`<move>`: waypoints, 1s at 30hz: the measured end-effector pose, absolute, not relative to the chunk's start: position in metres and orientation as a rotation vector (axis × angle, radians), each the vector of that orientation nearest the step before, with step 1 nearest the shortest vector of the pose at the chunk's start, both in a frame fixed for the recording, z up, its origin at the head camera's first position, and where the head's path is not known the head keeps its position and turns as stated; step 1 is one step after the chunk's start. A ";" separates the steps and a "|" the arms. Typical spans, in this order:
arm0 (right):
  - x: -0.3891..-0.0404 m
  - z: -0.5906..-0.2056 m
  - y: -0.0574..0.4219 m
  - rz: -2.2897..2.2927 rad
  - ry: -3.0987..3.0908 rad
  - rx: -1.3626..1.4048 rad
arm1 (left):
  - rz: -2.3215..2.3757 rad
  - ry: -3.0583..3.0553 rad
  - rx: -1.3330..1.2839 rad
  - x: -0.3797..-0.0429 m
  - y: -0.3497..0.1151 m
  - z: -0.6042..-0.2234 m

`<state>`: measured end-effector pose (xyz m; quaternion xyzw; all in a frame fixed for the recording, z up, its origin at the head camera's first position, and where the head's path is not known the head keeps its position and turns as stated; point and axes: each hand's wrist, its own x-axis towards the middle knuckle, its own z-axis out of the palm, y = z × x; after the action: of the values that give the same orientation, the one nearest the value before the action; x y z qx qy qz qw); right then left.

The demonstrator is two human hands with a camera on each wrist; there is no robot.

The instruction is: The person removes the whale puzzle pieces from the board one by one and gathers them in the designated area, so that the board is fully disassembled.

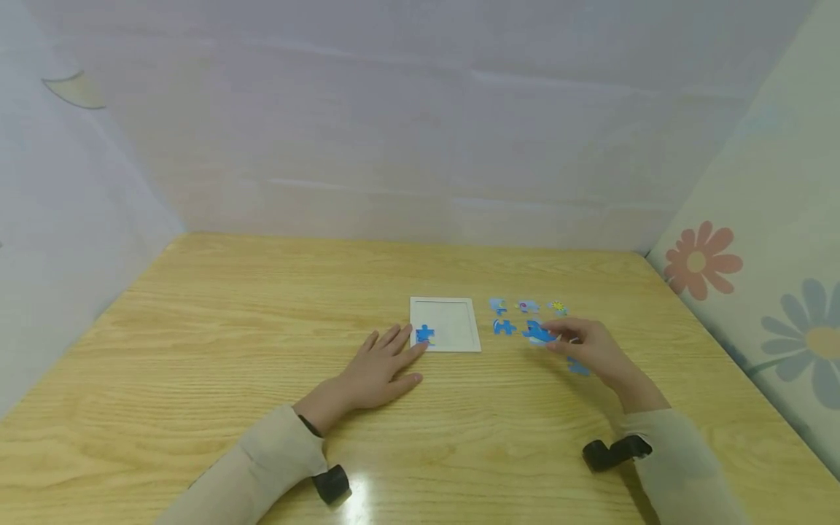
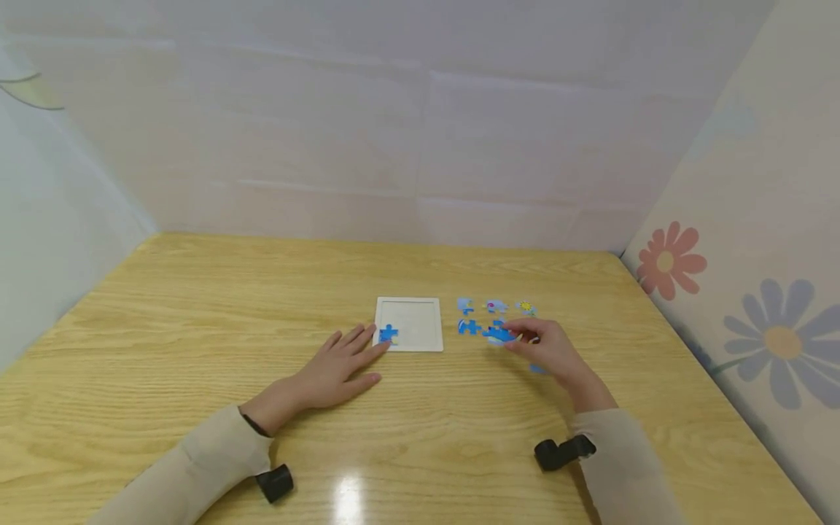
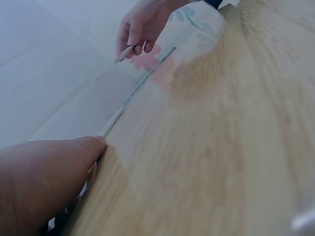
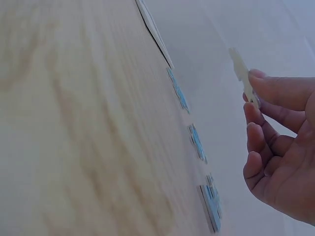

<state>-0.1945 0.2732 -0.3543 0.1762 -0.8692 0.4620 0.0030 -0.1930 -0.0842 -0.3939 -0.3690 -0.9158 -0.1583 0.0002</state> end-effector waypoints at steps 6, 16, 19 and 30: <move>-0.191 -0.363 0.284 1.475 -2.780 0.510 | -0.514 -2.868 -1.162 -0.194 -0.085 -0.395; -0.187 -0.375 0.288 1.547 -2.866 0.389 | -0.508 -2.862 -1.176 -0.194 -0.085 -0.397; -0.188 -0.377 0.289 1.548 -2.882 0.368 | -0.513 -2.866 -1.173 -0.194 -0.085 -0.397; -0.189 -0.381 0.291 1.439 -2.908 0.380 | -0.521 -2.865 -1.172 -0.195 -0.085 -0.397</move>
<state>-0.1891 0.2911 -0.3806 0.1161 -0.8884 0.4398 -0.0626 -0.1955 -0.0853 -0.3971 -0.3734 -0.9127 -0.1661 0.0015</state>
